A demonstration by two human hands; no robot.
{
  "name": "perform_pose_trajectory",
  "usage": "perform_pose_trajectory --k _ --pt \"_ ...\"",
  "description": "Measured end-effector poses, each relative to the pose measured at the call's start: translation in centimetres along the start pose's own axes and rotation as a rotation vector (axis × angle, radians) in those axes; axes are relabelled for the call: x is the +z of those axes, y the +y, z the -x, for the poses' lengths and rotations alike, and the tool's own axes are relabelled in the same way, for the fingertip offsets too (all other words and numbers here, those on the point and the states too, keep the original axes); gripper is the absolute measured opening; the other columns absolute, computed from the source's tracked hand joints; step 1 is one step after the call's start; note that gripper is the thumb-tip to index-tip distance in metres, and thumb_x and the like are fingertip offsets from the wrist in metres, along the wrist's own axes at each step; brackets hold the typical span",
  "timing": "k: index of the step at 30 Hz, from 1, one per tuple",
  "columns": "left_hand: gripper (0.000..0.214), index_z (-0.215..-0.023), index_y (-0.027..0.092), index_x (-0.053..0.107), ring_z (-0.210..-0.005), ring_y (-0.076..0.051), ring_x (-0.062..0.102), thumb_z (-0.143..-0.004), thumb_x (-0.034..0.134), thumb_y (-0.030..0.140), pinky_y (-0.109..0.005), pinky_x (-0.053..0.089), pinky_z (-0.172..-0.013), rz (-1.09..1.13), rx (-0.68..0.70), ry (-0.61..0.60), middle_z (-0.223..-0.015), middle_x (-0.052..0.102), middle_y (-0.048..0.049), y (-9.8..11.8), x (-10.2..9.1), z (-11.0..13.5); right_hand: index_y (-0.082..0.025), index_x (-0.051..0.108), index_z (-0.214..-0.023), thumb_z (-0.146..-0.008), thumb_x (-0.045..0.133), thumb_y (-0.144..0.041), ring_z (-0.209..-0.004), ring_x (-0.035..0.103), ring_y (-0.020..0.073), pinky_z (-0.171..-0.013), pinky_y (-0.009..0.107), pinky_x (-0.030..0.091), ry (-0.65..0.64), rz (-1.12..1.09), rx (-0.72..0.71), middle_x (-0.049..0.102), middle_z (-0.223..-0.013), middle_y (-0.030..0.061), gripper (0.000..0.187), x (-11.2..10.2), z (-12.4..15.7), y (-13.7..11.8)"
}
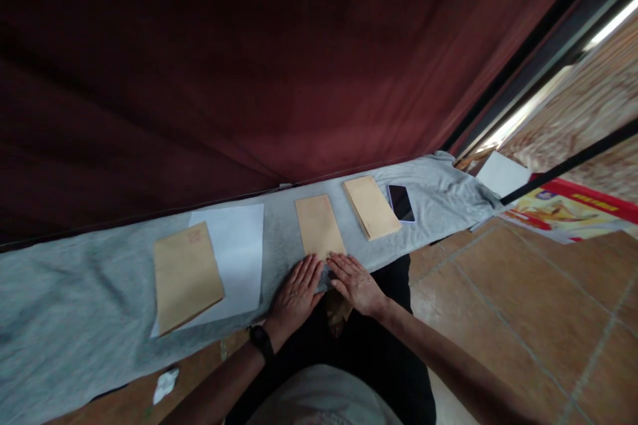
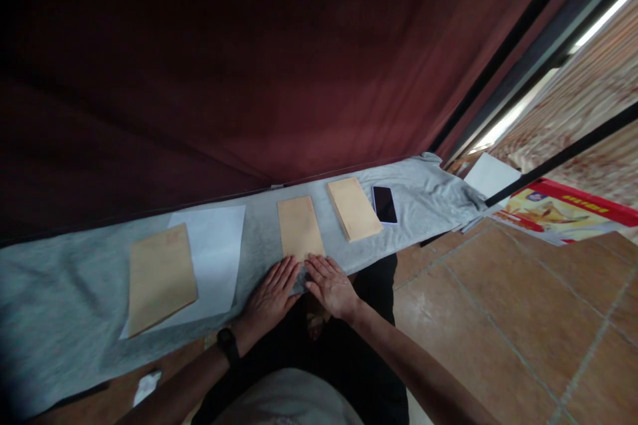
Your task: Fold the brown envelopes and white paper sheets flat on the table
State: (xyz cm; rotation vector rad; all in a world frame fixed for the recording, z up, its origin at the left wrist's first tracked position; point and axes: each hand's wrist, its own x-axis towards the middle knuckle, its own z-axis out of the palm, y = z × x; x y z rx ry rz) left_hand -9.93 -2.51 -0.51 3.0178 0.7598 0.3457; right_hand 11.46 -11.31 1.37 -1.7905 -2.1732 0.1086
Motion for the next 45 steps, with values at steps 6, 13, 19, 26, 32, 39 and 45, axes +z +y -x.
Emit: perform_pose_trajectory --k 6,13,19,26,32,39,45 --pt "0.066 -0.158 0.014 0.031 -0.154 -0.027 0.025 -0.099 0.052 0.035 -0.045 0.027 -0.126 -0.010 0.007 -0.014 -0.165 0.030 -0.0131 0.0 0.0 0.1 -0.020 0.036 -0.157 -0.106 0.042 -0.034 -0.148 0.039 0.0225 -0.123 0.047 0.032 0.050 -0.002 0.073 0.043 -0.159 0.0079 0.054 2.0 -0.5 -0.3" --pt "0.065 -0.158 0.013 0.030 -0.154 -0.027 0.026 -0.099 0.049 0.034 -0.045 0.027 -0.126 -0.019 0.002 0.020 -0.165 0.031 -0.0132 0.1 0.1 0.1 -0.024 0.039 -0.156 -0.107 0.040 -0.033 -0.145 0.045 0.0223 -0.123 0.048 0.030 0.077 0.025 0.181 0.047 -0.156 0.0078 0.051 2.0 -2.9 1.4" --pt "0.067 -0.159 0.011 0.029 -0.155 -0.027 0.022 -0.099 0.050 0.033 -0.045 0.026 -0.127 -0.050 0.009 0.025 -0.166 0.028 -0.0138 0.1 -0.1 0.0 -0.019 0.040 -0.155 -0.106 0.042 -0.035 -0.144 0.045 0.0247 -0.122 0.049 0.030 0.096 0.071 0.215 0.048 -0.155 0.0117 0.052 2.6 -4.7 1.3" --pt "0.068 -0.158 0.011 0.030 -0.155 -0.027 0.023 -0.097 0.051 0.033 -0.046 0.026 -0.127 -0.034 0.001 0.022 -0.166 0.028 -0.0140 0.3 -0.1 -0.1 -0.016 0.040 -0.155 -0.106 0.041 -0.037 -0.149 0.038 0.0254 -0.122 0.046 0.030 0.108 0.089 0.232 0.042 -0.159 0.0123 0.053 4.3 -6.3 0.6" --pt "0.068 -0.157 0.012 0.032 -0.154 -0.028 0.024 -0.094 0.052 0.030 -0.046 0.027 -0.126 -0.027 -0.011 -0.006 -0.165 0.030 -0.0139 0.3 -0.2 0.0 -0.015 0.034 -0.158 -0.107 0.036 -0.038 -0.150 0.036 0.0255 -0.122 0.048 0.029 0.150 0.085 0.219 0.042 -0.159 0.0141 0.056 4.6 -8.0 1.9" --pt "0.068 -0.156 0.010 0.034 -0.154 -0.028 0.024 -0.092 0.053 0.027 -0.045 0.027 -0.125 -0.047 -0.014 -0.046 -0.165 0.030 -0.0158 0.4 -0.6 -0.2 -0.014 0.037 -0.156 -0.108 0.034 -0.037 -0.150 0.036 0.0265 -0.122 0.049 0.028 0.147 0.094 0.278 0.040 -0.160 0.0139 0.054 5.0 -10.1 3.2" --pt "0.069 -0.158 0.010 0.029 -0.155 -0.028 0.024 -0.095 0.051 0.030 -0.045 0.027 -0.125 -0.035 -0.015 -0.025 -0.166 0.028 -0.0152 0.2 0.1 0.1 -0.011 0.038 -0.155 -0.107 0.034 -0.042 -0.148 0.038 0.0297 -0.123 0.051 0.024 0.107 0.094 0.329 0.039 -0.160 0.0153 0.057 4.9 -11.8 4.3"
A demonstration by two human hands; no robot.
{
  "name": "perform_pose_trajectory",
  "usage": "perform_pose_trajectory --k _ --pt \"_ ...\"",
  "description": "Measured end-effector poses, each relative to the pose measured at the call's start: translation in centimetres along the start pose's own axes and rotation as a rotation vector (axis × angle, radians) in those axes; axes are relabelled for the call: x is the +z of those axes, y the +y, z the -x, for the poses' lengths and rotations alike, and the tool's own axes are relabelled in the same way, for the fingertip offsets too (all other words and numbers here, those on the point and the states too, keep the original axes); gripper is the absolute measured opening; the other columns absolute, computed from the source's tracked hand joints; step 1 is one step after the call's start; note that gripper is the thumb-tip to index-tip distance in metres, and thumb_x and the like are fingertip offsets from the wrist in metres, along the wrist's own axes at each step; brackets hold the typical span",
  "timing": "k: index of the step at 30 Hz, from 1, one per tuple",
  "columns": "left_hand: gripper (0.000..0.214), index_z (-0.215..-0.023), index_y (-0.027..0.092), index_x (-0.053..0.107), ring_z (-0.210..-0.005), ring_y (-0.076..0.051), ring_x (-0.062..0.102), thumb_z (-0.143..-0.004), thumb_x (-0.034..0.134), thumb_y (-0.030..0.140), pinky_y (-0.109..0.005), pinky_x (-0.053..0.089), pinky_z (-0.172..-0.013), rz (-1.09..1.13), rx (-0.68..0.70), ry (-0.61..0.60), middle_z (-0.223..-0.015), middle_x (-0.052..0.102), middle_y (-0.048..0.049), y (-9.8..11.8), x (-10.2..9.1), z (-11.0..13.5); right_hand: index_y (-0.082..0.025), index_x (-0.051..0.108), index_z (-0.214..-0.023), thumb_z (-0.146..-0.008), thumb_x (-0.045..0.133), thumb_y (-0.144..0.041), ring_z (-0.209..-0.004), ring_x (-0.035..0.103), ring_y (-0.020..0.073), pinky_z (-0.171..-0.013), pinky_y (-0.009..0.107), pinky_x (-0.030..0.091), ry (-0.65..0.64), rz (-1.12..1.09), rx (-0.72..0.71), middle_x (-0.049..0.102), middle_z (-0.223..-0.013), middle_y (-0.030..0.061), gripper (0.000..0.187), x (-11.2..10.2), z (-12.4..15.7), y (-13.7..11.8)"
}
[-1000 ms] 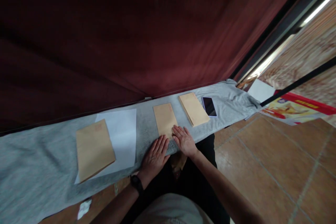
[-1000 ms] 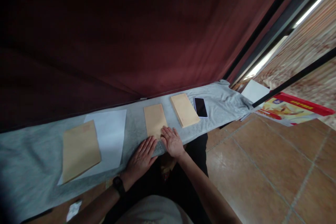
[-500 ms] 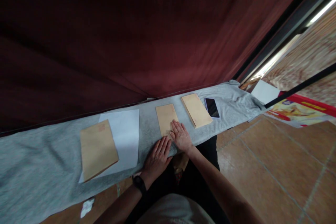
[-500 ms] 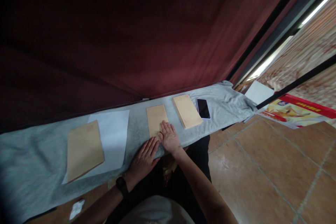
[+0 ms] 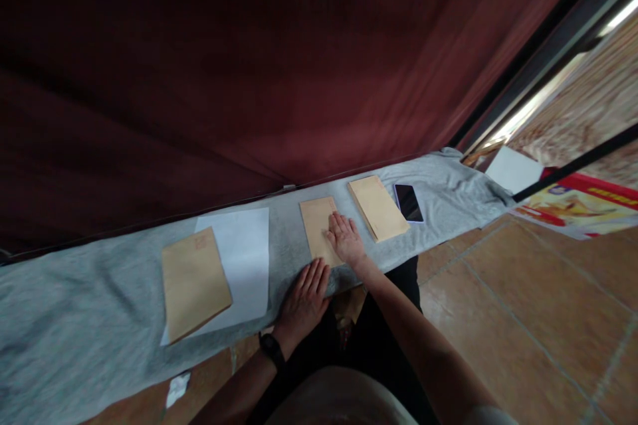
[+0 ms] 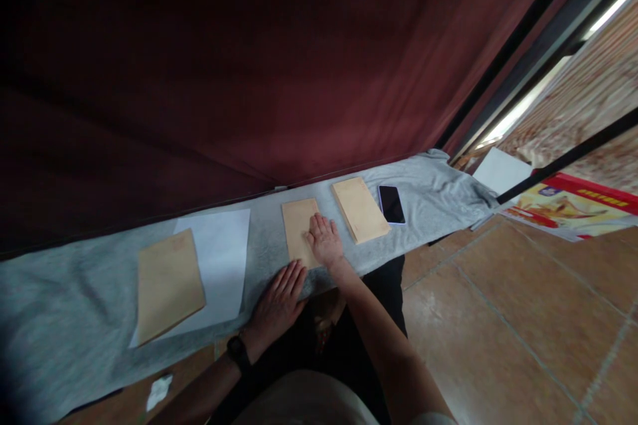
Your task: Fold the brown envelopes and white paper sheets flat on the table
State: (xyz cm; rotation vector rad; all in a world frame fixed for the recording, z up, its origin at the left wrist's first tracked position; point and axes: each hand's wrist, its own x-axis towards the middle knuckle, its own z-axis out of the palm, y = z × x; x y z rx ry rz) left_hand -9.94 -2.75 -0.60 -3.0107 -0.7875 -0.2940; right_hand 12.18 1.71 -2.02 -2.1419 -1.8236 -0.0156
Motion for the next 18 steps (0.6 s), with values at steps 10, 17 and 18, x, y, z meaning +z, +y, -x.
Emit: perform_pose_trajectory --k 10,17,18 --pt "0.073 -0.160 0.010 0.022 -0.155 -0.027 0.021 -0.096 0.052 0.029 -0.044 0.025 -0.126 0.005 0.001 0.014 -0.166 0.026 -0.0154 -0.1 0.2 0.2 -0.012 0.038 -0.156 -0.107 0.031 -0.043 -0.150 0.035 0.0303 -0.122 0.054 0.023 -0.001 -0.027 0.046 0.041 -0.160 0.0149 0.058 -0.1 -2.5 0.8" --pt "0.071 -0.157 0.009 0.030 -0.155 -0.027 0.023 -0.093 0.054 0.028 -0.044 0.029 -0.125 0.026 -0.012 0.005 -0.165 0.028 -0.0167 0.1 -0.3 0.0 -0.012 0.039 -0.155 -0.107 0.032 -0.039 -0.151 0.033 0.0289 -0.123 0.053 0.022 0.025 -0.051 0.004 0.036 -0.162 0.0142 0.055 -1.3 0.5 -1.6" --pt "0.070 -0.155 0.008 0.033 -0.155 -0.027 0.023 -0.092 0.055 0.027 -0.044 0.029 -0.125 0.035 -0.013 -0.002 -0.165 0.029 -0.0171 0.1 -0.3 -0.1 -0.013 0.039 -0.155 -0.108 0.032 -0.038 -0.151 0.033 0.0277 -0.124 0.051 0.023 0.019 -0.057 -0.037 0.036 -0.163 0.0129 0.055 -1.4 1.8 -2.1"
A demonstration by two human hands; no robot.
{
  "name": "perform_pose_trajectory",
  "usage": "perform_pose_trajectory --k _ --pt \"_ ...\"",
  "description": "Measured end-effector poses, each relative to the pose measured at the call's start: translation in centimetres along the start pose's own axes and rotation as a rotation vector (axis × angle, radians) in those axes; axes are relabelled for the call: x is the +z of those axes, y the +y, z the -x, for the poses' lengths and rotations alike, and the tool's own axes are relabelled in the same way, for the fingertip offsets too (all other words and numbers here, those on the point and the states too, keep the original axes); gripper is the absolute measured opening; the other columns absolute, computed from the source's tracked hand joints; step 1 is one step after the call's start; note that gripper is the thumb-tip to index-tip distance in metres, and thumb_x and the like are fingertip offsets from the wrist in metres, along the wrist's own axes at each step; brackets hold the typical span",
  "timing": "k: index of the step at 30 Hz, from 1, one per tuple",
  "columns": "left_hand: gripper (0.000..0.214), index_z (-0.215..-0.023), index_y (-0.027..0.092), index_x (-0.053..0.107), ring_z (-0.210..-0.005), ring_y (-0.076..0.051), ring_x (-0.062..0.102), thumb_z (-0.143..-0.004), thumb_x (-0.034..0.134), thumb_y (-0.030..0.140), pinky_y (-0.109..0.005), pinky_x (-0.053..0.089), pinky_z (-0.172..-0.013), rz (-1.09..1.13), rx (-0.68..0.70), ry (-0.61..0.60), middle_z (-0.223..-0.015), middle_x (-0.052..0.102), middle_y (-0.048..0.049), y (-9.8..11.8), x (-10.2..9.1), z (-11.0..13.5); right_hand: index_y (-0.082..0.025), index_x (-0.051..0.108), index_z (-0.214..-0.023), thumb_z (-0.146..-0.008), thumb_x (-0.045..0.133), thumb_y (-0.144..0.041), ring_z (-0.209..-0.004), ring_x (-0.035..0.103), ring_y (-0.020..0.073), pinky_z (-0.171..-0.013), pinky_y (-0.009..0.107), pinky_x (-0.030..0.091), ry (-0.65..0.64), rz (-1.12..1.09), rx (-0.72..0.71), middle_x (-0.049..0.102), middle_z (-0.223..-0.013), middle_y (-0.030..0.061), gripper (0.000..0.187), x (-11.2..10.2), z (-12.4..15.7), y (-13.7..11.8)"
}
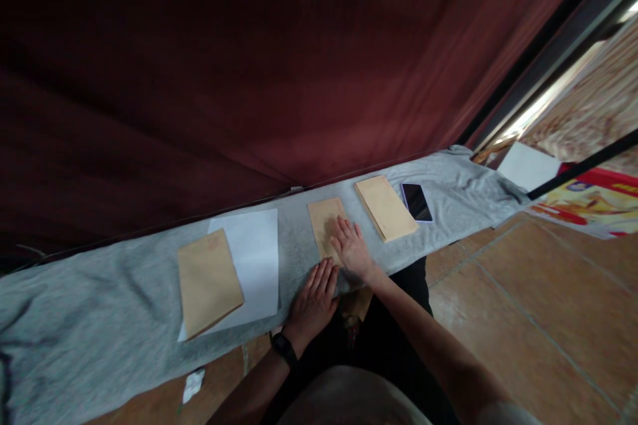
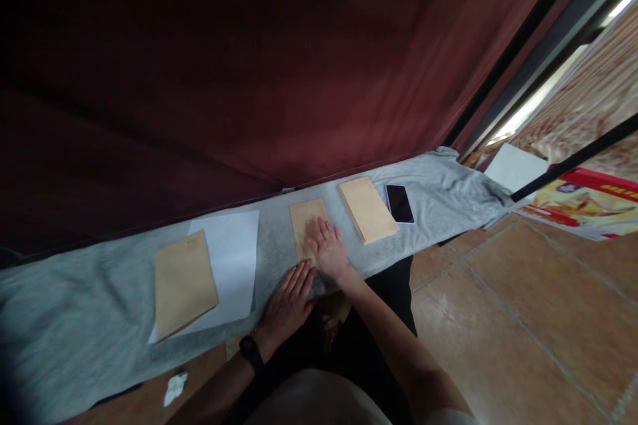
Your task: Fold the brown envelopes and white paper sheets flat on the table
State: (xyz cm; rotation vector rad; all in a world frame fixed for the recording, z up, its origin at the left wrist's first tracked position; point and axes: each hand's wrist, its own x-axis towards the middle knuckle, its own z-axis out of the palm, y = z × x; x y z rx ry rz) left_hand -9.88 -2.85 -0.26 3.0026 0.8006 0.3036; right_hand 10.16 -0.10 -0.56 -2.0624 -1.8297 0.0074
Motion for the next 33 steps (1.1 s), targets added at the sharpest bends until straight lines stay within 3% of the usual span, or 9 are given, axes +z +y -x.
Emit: perform_pose_trajectory --k 6,10,15,19,23,27,33 --pt "0.065 -0.150 0.008 0.041 -0.153 -0.028 0.029 -0.088 0.057 0.020 -0.047 0.032 -0.124 0.080 0.005 -0.008 -0.162 0.037 -0.0169 0.1 -0.3 -0.2 -0.021 0.041 -0.155 -0.107 0.039 -0.040 -0.150 0.035 0.0260 -0.123 0.049 0.027 -0.011 -0.001 -0.104 0.039 -0.161 0.0092 0.052 -1.2 8.0 -1.6" --pt "0.048 -0.142 0.010 0.051 -0.143 -0.028 0.047 -0.097 0.049 0.026 -0.047 0.042 -0.117 0.141 -0.007 0.055 -0.150 0.053 -0.0178 -0.3 -1.0 -1.2 -0.022 0.037 -0.157 -0.106 0.042 -0.036 -0.149 0.037 0.0265 -0.123 0.049 0.028 -0.016 0.021 -0.109 0.037 -0.163 0.0077 0.053 -2.0 10.4 -1.3" --pt "0.034 -0.121 0.019 0.067 -0.121 -0.023 0.065 -0.104 0.039 0.028 -0.042 0.048 -0.109 0.212 -0.087 0.017 -0.126 0.071 -0.0111 -1.6 -2.0 -4.9 -0.024 0.044 -0.153 -0.106 0.042 -0.033 -0.148 0.038 0.0252 -0.122 0.048 0.030 -0.005 -0.008 -0.109 0.042 -0.160 0.0060 0.048 -2.3 10.7 -1.3" --pt "0.041 -0.138 0.016 0.057 -0.145 -0.023 0.043 -0.106 0.036 0.031 -0.042 0.034 -0.121 0.172 -0.061 0.016 -0.151 0.053 -0.0115 -2.0 -1.2 -9.2 -0.025 0.057 -0.143 -0.105 0.045 -0.033 -0.148 0.039 0.0270 -0.123 0.052 0.027 0.051 -0.045 -0.060 0.052 -0.154 0.0051 0.040 -2.0 10.5 -1.6" --pt "0.046 -0.145 0.020 0.051 -0.150 -0.024 0.034 -0.106 0.035 0.037 -0.046 0.027 -0.124 0.125 -0.036 -0.016 -0.159 0.044 -0.0069 -1.9 0.9 -12.5 -0.025 0.063 -0.136 -0.105 0.046 -0.032 -0.147 0.041 0.0290 -0.124 0.056 0.024 0.071 -0.063 -0.022 0.059 -0.147 0.0051 0.037 -1.8 10.6 -2.1" --pt "0.050 -0.150 0.024 0.046 -0.152 -0.024 0.031 -0.104 0.036 0.042 -0.047 0.022 -0.126 0.083 -0.065 0.002 -0.161 0.042 -0.0044 -3.0 2.3 -14.6 -0.029 0.056 -0.144 -0.105 0.045 -0.032 -0.148 0.039 0.0297 -0.123 0.058 0.022 0.062 -0.066 0.008 0.053 -0.153 0.0025 0.041 -1.9 10.6 -2.2" --pt "0.055 -0.155 0.025 0.039 -0.153 -0.025 0.029 -0.103 0.035 0.041 -0.049 0.021 -0.126 0.076 -0.175 0.007 -0.161 0.041 -0.0046 -6.6 2.8 -16.5 -0.032 0.047 -0.151 -0.105 0.043 -0.035 -0.148 0.038 0.0286 -0.122 0.056 0.025 0.043 -0.049 0.011 0.048 -0.157 0.0015 0.046 -1.9 10.5 -2.0"
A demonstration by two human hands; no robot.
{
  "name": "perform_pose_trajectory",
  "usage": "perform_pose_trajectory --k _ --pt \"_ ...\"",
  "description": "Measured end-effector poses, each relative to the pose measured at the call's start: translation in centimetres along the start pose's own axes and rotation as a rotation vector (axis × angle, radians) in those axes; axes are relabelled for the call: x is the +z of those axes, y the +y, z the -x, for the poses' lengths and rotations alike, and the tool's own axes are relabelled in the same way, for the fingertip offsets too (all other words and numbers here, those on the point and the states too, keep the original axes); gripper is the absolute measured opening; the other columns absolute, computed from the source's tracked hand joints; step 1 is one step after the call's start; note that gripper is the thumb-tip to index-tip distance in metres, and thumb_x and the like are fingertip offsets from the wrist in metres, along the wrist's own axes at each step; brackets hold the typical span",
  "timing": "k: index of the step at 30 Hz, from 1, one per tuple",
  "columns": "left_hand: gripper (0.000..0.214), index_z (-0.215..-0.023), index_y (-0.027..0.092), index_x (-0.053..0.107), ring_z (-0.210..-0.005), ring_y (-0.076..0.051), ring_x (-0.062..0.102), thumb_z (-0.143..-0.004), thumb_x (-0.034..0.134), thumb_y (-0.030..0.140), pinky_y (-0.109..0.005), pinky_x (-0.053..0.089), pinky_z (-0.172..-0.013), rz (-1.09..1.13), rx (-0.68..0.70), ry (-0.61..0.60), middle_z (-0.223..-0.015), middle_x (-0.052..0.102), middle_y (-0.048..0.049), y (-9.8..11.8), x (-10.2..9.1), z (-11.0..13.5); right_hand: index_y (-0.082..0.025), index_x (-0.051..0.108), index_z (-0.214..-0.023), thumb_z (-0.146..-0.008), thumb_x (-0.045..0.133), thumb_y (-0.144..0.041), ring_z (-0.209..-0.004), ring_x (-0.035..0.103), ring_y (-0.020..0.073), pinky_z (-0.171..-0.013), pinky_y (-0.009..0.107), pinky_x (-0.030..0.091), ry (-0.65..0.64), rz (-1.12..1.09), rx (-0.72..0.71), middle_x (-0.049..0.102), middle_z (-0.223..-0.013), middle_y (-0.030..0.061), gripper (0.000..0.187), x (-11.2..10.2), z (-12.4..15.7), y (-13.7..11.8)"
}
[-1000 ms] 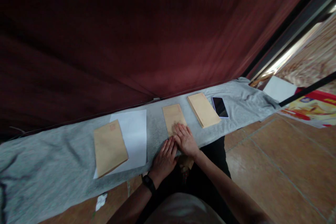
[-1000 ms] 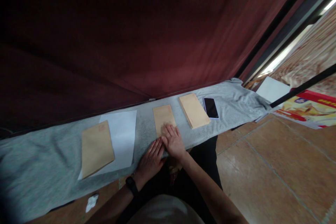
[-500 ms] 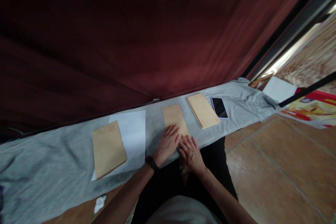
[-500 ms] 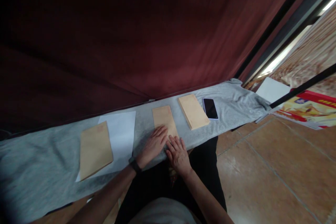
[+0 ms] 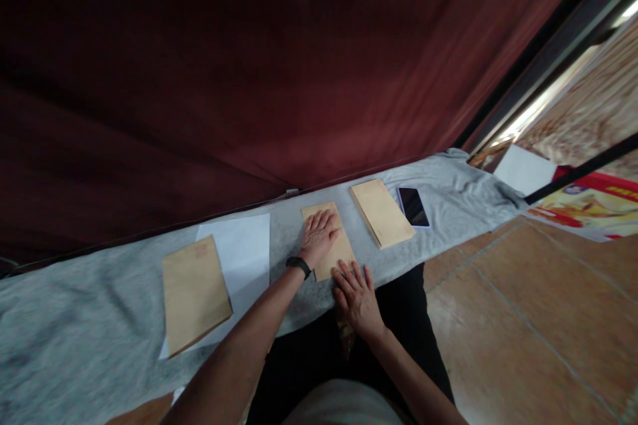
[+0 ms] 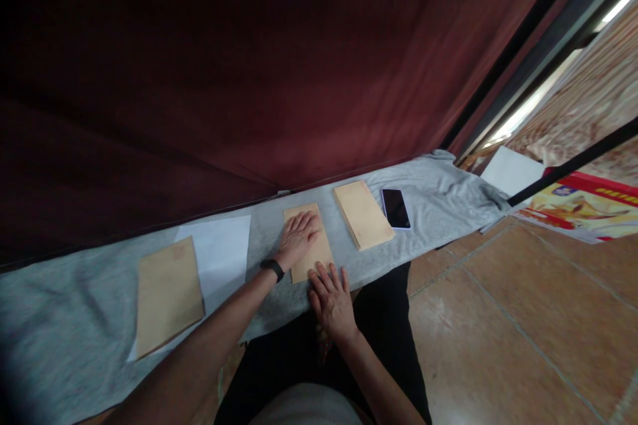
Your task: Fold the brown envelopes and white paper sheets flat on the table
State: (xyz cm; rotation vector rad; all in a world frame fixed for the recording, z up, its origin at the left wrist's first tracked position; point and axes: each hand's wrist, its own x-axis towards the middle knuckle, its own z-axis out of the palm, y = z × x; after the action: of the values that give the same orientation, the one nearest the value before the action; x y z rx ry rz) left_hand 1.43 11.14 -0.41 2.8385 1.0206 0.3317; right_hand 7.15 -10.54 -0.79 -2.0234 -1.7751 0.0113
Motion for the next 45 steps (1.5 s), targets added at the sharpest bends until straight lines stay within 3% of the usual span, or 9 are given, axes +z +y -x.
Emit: perform_pose_trajectory --k 6,15,18,21,23,26,36,40,45 --pt "0.065 -0.157 0.010 0.035 -0.154 -0.026 0.026 -0.103 0.031 0.047 -0.043 0.018 -0.126 -0.049 -0.174 -0.018 -0.163 0.036 -0.0126 -2.2 -0.2 -0.5 -0.033 0.044 -0.153 -0.106 0.042 -0.034 -0.148 0.038 0.0288 -0.123 0.054 0.024 -0.024 -0.004 0.000 0.046 -0.158 0.0007 0.047 0.0 0.0 0.1" --pt "0.065 -0.154 0.001 0.036 -0.153 -0.031 0.029 -0.103 0.027 0.040 -0.049 0.022 -0.125 -0.061 -0.320 0.039 -0.161 0.036 -0.0218 -2.4 -0.7 0.5 -0.032 0.045 -0.153 -0.105 0.044 -0.035 -0.149 0.037 0.0282 -0.123 0.054 0.024 -0.012 -0.017 -0.011 0.047 -0.157 0.0012 0.047 -0.2 0.0 0.2" --pt "0.063 -0.156 0.003 0.032 -0.153 -0.030 0.028 -0.103 0.026 0.037 -0.051 0.023 -0.125 -0.040 -0.231 0.074 -0.161 0.036 -0.0200 -1.0 -0.9 1.5 -0.032 0.045 -0.152 -0.105 0.044 -0.035 -0.149 0.038 0.0282 -0.123 0.055 0.024 0.000 -0.022 -0.007 0.048 -0.157 0.0015 0.047 0.0 0.0 0.2" --pt "0.059 -0.157 0.011 0.034 -0.155 -0.025 0.024 -0.104 0.029 0.037 -0.046 0.022 -0.126 -0.010 0.018 0.034 -0.163 0.035 -0.0116 1.2 -0.6 2.4 -0.031 0.047 -0.151 -0.105 0.044 -0.034 -0.148 0.038 0.0285 -0.123 0.055 0.024 0.000 -0.030 -0.002 0.049 -0.156 0.0017 0.046 0.2 0.0 0.2" --pt "0.057 -0.156 0.014 0.037 -0.155 -0.024 0.024 -0.104 0.031 0.037 -0.046 0.021 -0.127 0.000 0.098 0.007 -0.163 0.037 -0.0095 2.5 -0.2 2.5 -0.031 0.050 -0.149 -0.105 0.045 -0.034 -0.148 0.038 0.0289 -0.123 0.056 0.024 -0.001 -0.034 -0.002 0.050 -0.155 0.0022 0.045 0.3 0.1 0.2" --pt "0.057 -0.156 0.015 0.038 -0.154 -0.024 0.027 -0.104 0.032 0.039 -0.045 0.020 -0.127 0.004 0.082 -0.012 -0.162 0.039 -0.0093 3.2 0.4 1.9 -0.032 0.050 -0.149 -0.105 0.044 -0.035 -0.148 0.039 0.0291 -0.123 0.056 0.024 -0.008 -0.034 -0.001 0.049 -0.156 0.0019 0.045 0.3 0.1 0.3" --pt "0.060 -0.158 0.016 0.033 -0.155 -0.024 0.023 -0.104 0.033 0.041 -0.048 0.015 -0.128 -0.034 0.033 -0.042 -0.163 0.036 -0.0092 2.0 0.3 0.4 -0.033 0.046 -0.152 -0.105 0.043 -0.035 -0.148 0.038 0.0288 -0.122 0.055 0.026 -0.021 -0.034 0.000 0.047 -0.157 0.0032 0.047 0.2 0.1 0.4" --pt "0.057 -0.160 0.022 0.029 -0.154 -0.021 0.025 -0.104 0.034 0.034 -0.045 0.015 -0.128 -0.024 0.154 -0.058 -0.164 0.036 -0.0036 1.8 -0.1 2.8 -0.026 0.047 -0.151 -0.105 0.043 -0.035 -0.148 0.039 0.0266 -0.123 0.053 0.027 -0.015 -0.032 -0.013 0.047 -0.157 0.0080 0.047 0.4 0.3 0.9" --pt "0.057 -0.161 0.021 0.026 -0.155 -0.020 0.023 -0.105 0.033 0.031 -0.045 0.018 -0.128 -0.009 0.209 -0.039 -0.165 0.033 -0.0039 2.0 -1.0 8.3 -0.019 0.041 -0.155 -0.106 0.039 -0.031 -0.147 0.041 0.0236 -0.124 0.049 0.028 -0.014 -0.029 -0.043 0.047 -0.157 0.0094 0.050 0.3 0.6 1.4"
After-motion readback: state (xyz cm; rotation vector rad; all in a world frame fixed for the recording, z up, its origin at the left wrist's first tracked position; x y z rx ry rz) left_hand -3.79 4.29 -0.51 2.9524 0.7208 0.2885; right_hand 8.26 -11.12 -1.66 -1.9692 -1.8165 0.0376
